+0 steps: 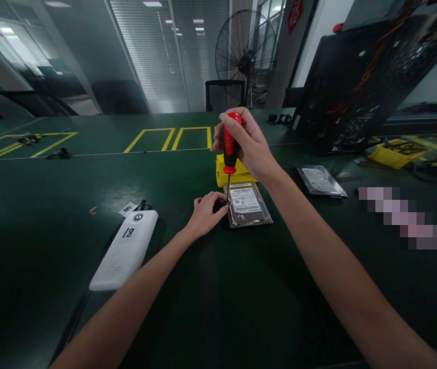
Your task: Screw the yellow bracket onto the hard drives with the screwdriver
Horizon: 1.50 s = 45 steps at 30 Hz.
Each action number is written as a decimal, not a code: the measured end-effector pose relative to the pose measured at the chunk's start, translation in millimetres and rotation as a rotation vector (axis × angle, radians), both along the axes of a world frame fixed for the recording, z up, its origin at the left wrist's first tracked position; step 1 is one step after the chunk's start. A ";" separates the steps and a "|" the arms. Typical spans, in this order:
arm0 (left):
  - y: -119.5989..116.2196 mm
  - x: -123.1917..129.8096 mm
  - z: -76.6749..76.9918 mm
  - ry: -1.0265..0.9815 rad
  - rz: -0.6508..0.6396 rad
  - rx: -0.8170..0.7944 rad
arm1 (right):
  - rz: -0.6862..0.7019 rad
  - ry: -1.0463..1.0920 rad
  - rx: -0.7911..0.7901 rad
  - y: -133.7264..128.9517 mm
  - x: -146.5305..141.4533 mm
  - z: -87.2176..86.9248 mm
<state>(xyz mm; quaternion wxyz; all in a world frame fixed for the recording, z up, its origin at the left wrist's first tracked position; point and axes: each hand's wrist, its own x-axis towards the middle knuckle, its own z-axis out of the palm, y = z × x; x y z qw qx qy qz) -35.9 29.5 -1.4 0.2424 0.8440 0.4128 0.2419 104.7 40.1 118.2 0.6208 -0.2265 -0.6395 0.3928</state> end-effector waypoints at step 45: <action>0.5 1.1 -1.2 0.006 0.016 0.006 | -0.062 -0.029 0.005 3.7 1.7 -3.7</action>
